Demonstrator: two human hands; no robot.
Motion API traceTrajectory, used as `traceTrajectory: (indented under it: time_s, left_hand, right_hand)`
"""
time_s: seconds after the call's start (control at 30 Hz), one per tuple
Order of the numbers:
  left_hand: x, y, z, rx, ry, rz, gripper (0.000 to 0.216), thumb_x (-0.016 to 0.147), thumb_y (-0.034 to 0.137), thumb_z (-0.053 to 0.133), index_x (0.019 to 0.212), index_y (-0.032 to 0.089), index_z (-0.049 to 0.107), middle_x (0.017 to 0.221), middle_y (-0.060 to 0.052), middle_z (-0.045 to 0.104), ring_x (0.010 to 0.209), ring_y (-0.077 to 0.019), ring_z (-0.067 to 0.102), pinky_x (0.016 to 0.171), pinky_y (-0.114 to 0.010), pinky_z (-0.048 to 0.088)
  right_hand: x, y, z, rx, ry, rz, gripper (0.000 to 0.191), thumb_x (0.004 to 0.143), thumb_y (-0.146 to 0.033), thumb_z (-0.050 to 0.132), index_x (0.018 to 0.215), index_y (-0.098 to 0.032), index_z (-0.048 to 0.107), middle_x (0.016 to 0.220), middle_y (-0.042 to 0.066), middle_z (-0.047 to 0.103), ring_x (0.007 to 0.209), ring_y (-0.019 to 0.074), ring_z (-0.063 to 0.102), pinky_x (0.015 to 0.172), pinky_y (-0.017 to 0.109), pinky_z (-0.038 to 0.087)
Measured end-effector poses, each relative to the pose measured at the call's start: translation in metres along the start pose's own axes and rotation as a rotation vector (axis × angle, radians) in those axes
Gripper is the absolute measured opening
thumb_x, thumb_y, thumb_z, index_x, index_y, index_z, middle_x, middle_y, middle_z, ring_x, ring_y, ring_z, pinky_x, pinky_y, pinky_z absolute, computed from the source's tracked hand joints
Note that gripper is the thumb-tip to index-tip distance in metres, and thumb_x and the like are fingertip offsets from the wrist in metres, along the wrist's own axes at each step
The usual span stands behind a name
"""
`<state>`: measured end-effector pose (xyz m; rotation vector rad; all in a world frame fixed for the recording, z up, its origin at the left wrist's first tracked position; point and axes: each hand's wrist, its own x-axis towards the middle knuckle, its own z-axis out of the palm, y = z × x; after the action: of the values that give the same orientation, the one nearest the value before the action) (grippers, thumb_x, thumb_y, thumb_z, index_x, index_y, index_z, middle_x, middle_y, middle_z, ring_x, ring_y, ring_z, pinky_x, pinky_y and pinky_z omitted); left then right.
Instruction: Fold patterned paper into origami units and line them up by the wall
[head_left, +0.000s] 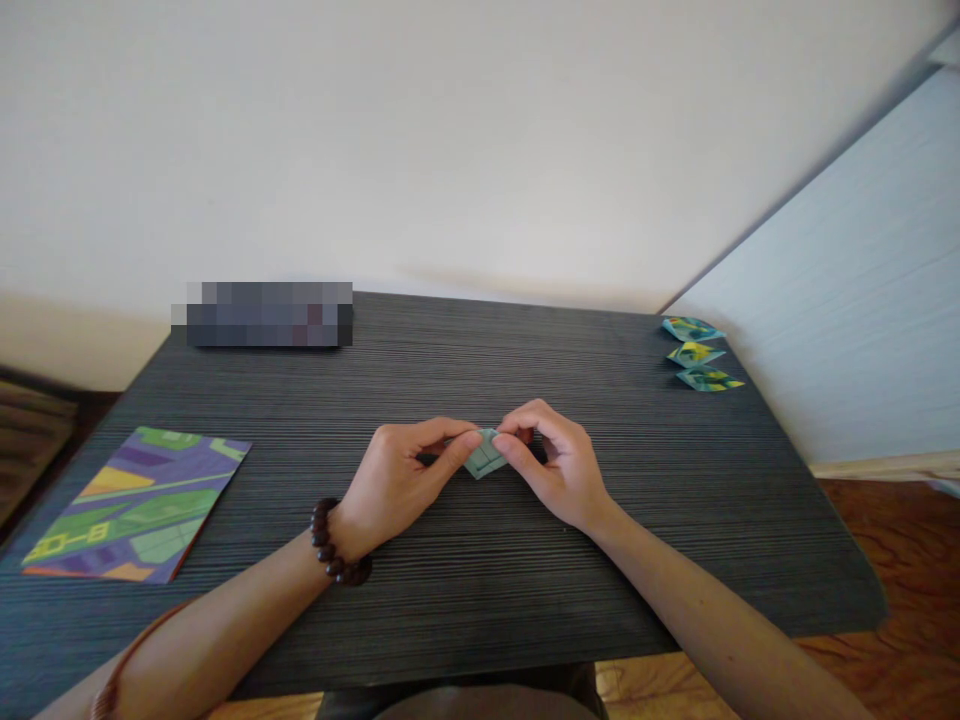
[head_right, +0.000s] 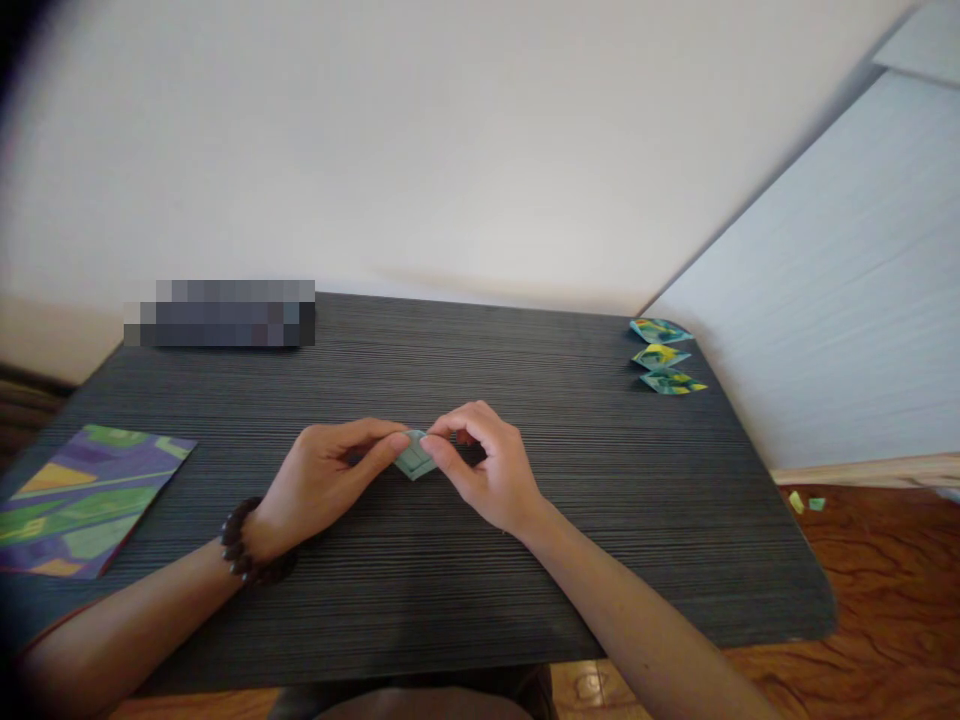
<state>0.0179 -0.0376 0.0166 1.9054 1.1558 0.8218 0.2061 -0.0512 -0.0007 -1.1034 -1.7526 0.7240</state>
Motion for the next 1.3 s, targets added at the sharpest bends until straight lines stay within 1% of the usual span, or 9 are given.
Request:
traceTrajectory:
  time_s: [0.13,0.27,0.43,0.7,0.87,1.0,1.07,1.2,1.3]
  left_hand:
    - [0.0014,0.0001,0.0005,-0.061,0.011,0.003,0.021,0.080,0.033,0.062,0.095,0.019,0.069,0.091,-0.003,0.072,0.081,-0.0157,0.066,0.073,-0.024,0.053]
    - [0.0021,-0.0017,0.0007,-0.129,0.015,-0.003,0.016,0.080,0.031,0.063,0.087,0.019,0.070,0.086,-0.003,0.071,0.078,-0.0152,0.065,0.071,-0.024,0.053]
    - [0.0033,-0.0019,0.0011,-0.228,0.010,-0.021,0.012,0.080,0.027,0.063,0.084,0.017,0.069,0.083,-0.002,0.070,0.077,-0.0132,0.064,0.070,-0.022,0.053]
    - [0.0022,0.0009,0.0004,-0.227,0.017,-0.019,0.009,0.079,0.023,0.064,0.082,0.017,0.070,0.080,-0.001,0.070,0.074,-0.0127,0.064,0.072,-0.022,0.052]
    - [0.0025,-0.0013,0.0009,-0.300,0.021,-0.095,0.012,0.077,0.026,0.066,0.083,0.017,0.071,0.081,-0.002,0.072,0.075,-0.0138,0.066,0.072,-0.022,0.054]
    - [0.0028,-0.0031,0.0000,-0.317,0.068,-0.148,0.013,0.076,0.027,0.067,0.083,0.017,0.071,0.084,-0.002,0.072,0.077,-0.0136,0.066,0.075,-0.022,0.053]
    - [0.0029,-0.0023,-0.0002,-0.305,0.080,-0.145,0.013,0.076,0.027,0.067,0.082,0.016,0.070,0.083,-0.002,0.072,0.076,-0.0135,0.066,0.074,-0.021,0.053]
    - [0.0031,0.0013,0.0005,-0.272,0.083,-0.108,0.013,0.077,0.027,0.065,0.079,0.015,0.070,0.078,-0.002,0.069,0.073,-0.0129,0.064,0.068,-0.021,0.052]
    - [0.0036,0.0017,0.0009,-0.276,0.099,-0.113,0.012,0.077,0.027,0.066,0.078,0.016,0.070,0.078,-0.001,0.069,0.073,-0.0122,0.063,0.068,-0.020,0.052]
  right_hand:
    - [0.0009,-0.0009,0.0001,-0.019,0.013,-0.032,0.007,0.081,-0.028,0.061,0.082,-0.021,0.061,0.075,0.000,0.062,0.066,0.0118,0.054,0.062,0.027,0.045]
    - [0.0021,-0.0040,-0.0004,-0.043,0.019,-0.060,0.006,0.080,-0.028,0.063,0.082,-0.022,0.062,0.075,0.000,0.064,0.068,0.0123,0.056,0.063,0.027,0.046]
    - [0.0022,-0.0056,0.0002,-0.033,0.022,-0.065,0.004,0.080,-0.026,0.064,0.081,-0.022,0.062,0.076,0.000,0.066,0.069,0.0128,0.057,0.065,0.028,0.047]
    - [0.0016,-0.0084,0.0002,-0.011,0.035,-0.053,0.002,0.079,-0.024,0.065,0.078,-0.023,0.064,0.073,-0.001,0.066,0.068,0.0126,0.058,0.064,0.027,0.047]
    - [0.0017,-0.0061,-0.0007,-0.003,0.034,-0.011,0.005,0.077,-0.027,0.067,0.078,-0.023,0.065,0.073,-0.001,0.066,0.068,0.0127,0.057,0.066,0.028,0.047]
    - [0.0028,-0.0042,-0.0023,-0.038,0.018,0.018,0.008,0.078,-0.029,0.066,0.083,-0.023,0.065,0.077,0.000,0.067,0.070,0.0130,0.056,0.066,0.028,0.046]
    - [0.0033,-0.0049,-0.0027,-0.042,0.009,0.016,0.006,0.081,-0.027,0.063,0.081,-0.022,0.065,0.076,0.000,0.067,0.070,0.0130,0.057,0.067,0.028,0.046]
    - [0.0035,-0.0065,-0.0016,0.011,0.009,0.011,0.007,0.082,-0.025,0.062,0.077,-0.022,0.066,0.075,0.000,0.067,0.071,0.0128,0.058,0.069,0.028,0.046]
    - [0.0035,-0.0051,-0.0006,0.039,0.010,0.054,0.008,0.081,-0.027,0.063,0.075,-0.022,0.067,0.073,-0.001,0.067,0.068,0.0124,0.058,0.066,0.027,0.045]
